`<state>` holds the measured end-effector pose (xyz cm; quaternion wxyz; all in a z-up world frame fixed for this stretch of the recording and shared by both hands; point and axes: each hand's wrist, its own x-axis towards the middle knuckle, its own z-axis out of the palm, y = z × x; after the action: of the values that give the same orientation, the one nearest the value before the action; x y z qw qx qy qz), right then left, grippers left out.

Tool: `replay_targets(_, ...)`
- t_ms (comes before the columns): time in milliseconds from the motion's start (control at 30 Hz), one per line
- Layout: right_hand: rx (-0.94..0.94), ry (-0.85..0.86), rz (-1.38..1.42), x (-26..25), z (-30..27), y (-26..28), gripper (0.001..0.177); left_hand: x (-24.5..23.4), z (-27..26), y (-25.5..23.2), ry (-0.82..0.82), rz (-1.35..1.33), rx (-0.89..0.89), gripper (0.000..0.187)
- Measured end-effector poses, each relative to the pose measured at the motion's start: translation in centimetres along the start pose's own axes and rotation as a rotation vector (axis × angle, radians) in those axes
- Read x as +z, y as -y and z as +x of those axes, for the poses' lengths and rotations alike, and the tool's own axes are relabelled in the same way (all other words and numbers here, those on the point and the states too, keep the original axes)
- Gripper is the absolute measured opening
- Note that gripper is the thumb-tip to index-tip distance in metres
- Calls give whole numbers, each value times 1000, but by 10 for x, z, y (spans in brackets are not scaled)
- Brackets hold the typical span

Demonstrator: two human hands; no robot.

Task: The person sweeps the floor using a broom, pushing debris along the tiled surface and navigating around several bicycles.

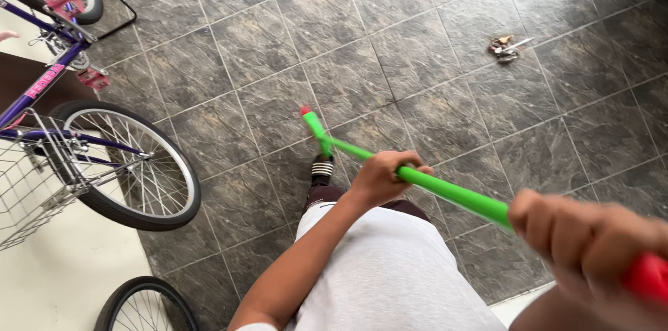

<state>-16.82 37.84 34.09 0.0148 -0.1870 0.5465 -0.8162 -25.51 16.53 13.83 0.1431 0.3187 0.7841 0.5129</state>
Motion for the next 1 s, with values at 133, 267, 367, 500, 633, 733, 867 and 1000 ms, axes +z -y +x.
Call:
replay_targets(133,-28,-79,256,0,30,-78,70,-52,-31,49,18,12,-243,9)
replay_targets(267,151,-352,419,37,70,-169,65,-94,-77,126,-35,173,-517,18)
replay_targets(367,212,-394,357,64,89,-224,51,-108,-116,183,-35,240,-563,34)
replay_targets(500,247,-360,278,88,98,-265,54,-100,-151,236,-166,286,-560,21)
replay_targets(633,328,-433,162,93,92,-256,47,-77,-137,257,-203,95,-587,13)
replay_targets(733,273,-489,56,83,91,-216,49,-63,-102,240,-214,-12,-313,17)
replay_targets(867,262,-490,-39,86,93,-163,52,-49,-49,196,-120,-35,-244,12)
replay_targets(1000,279,-472,-255,106,90,-125,43,-35,-12,165,-9,-130,-182,16)
